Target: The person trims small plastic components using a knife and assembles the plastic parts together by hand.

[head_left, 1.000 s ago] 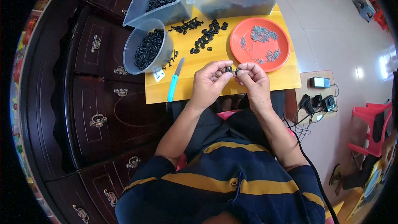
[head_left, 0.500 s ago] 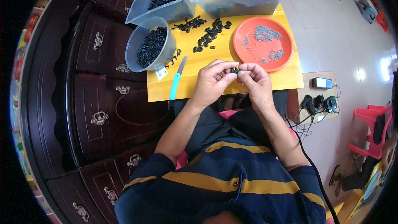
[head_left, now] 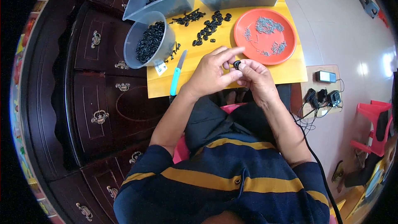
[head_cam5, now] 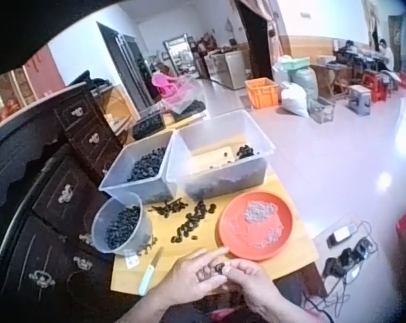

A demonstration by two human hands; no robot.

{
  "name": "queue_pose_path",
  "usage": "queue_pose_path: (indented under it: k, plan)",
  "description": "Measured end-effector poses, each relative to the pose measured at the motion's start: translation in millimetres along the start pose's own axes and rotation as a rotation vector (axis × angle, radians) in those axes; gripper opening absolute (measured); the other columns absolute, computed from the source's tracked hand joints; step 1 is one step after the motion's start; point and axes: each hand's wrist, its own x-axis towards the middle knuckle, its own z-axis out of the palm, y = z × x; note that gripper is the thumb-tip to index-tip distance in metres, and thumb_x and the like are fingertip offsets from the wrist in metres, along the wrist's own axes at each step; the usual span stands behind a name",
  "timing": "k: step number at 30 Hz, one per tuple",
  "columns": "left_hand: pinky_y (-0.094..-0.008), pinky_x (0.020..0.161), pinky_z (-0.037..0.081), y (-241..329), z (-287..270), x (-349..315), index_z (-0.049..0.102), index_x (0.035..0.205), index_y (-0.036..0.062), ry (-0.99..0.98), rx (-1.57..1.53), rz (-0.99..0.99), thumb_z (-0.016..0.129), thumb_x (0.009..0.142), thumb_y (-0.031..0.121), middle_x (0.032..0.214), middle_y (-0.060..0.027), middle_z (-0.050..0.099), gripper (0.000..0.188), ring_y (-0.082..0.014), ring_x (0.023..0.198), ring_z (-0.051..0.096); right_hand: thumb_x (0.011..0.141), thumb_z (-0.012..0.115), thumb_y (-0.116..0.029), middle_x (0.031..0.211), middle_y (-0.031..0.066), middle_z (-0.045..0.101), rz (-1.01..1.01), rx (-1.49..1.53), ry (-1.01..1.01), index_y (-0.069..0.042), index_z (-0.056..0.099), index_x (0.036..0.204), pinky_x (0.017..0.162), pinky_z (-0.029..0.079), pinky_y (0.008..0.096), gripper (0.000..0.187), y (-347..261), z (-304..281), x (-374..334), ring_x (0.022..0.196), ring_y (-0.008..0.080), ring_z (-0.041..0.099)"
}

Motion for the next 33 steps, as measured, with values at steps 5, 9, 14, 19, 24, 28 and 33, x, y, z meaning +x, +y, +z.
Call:
queue_pose_path:
  k: [5, 9, 14, 19, 24, 28, 33]
  plan:
    - [-0.0383, 0.079, 0.055, -2, 19, 2, 0.064, 0.121, 0.0074, 0.196, 0.423, 0.164, 0.08, 0.072, 0.015, 0.104, -0.0108, 0.064, 0.052, -0.0274, 0.093, 0.066, 0.097, 0.062, -0.02, 0.093, 0.0004, 0.071, 0.026, 0.167, 0.061, -0.01, 0.066, 0.101, 0.073, 0.053, 0.022, 0.011, -1, -2, 2, 0.078, 0.0065, 0.065]
    - [-0.0348, 0.075, 0.056, -11, 23, 3, 0.069, 0.109, 0.0048, 0.258, 0.487, 0.236, 0.081, 0.071, 0.01, 0.101, -0.0106, 0.067, 0.039, -0.0249, 0.088, 0.068, 0.096, 0.062, -0.02, 0.094, 0.0002, 0.071, -0.004, 0.222, 0.084, -0.009, 0.066, 0.102, 0.074, 0.053, 0.0225, 0.012, 7, -3, 3, 0.078, 0.007, 0.065]
    - [-0.0341, 0.072, 0.055, -5, 24, 2, 0.07, 0.104, 0.0042, 0.213, 0.29, 0.169, 0.078, 0.074, 0.007, 0.098, -0.0099, 0.068, 0.032, -0.025, 0.085, 0.068, 0.097, 0.062, -0.022, 0.092, -0.0003, 0.069, 0.021, 0.3, 0.094, -0.009, 0.066, 0.1, 0.075, 0.054, 0.023, 0.014, 4, -2, -2, 0.077, 0.0073, 0.064]
    - [-0.036, 0.076, 0.055, -7, 24, 6, 0.069, 0.103, 0.0033, 0.201, 0.257, 0.174, 0.076, 0.075, 0.007, 0.097, -0.0108, 0.068, 0.029, -0.0283, 0.087, 0.068, 0.096, 0.064, -0.024, 0.089, -0.0008, 0.069, -0.012, 0.282, 0.11, -0.009, 0.067, 0.098, 0.074, 0.053, 0.023, 0.015, 5, -4, 0, 0.078, 0.0068, 0.064]
    - [-0.0373, 0.077, 0.054, -12, 25, 13, 0.069, 0.102, 0.0026, 0.193, 0.23, 0.194, 0.074, 0.077, 0.006, 0.094, -0.012, 0.069, 0.025, -0.0301, 0.088, 0.068, 0.096, 0.065, -0.025, 0.086, -0.0016, 0.068, -0.061, 0.236, 0.149, -0.008, 0.069, 0.096, 0.072, 0.049, 0.0223, 0.017, 6, -5, 3, 0.076, 0.0066, 0.062]
    - [-0.038, 0.077, 0.054, -16, 24, 18, 0.069, 0.101, 0.0024, 0.183, 0.249, 0.213, 0.074, 0.077, 0.006, 0.094, -0.0124, 0.068, 0.026, -0.0309, 0.087, 0.067, 0.096, 0.065, -0.024, 0.086, -0.0011, 0.068, -0.11, 0.183, 0.194, -0.006, 0.07, 0.097, 0.071, 0.046, 0.0224, 0.018, 4, -3, 5, 0.075, 0.0065, 0.059]
    - [-0.0398, 0.076, 0.054, -12, 19, 22, 0.068, 0.099, 0.0038, 0.208, 0.337, 0.318, 0.075, 0.075, 0.007, 0.092, -0.0122, 0.068, 0.025, -0.0316, 0.085, 0.066, 0.096, 0.062, -0.021, 0.084, -0.0016, 0.063, -0.146, 0.042, 0.275, -0.002, 0.069, 0.096, 0.071, 0.045, 0.0244, 0.019, 4, 3, 7, 0.077, 0.0074, 0.056]
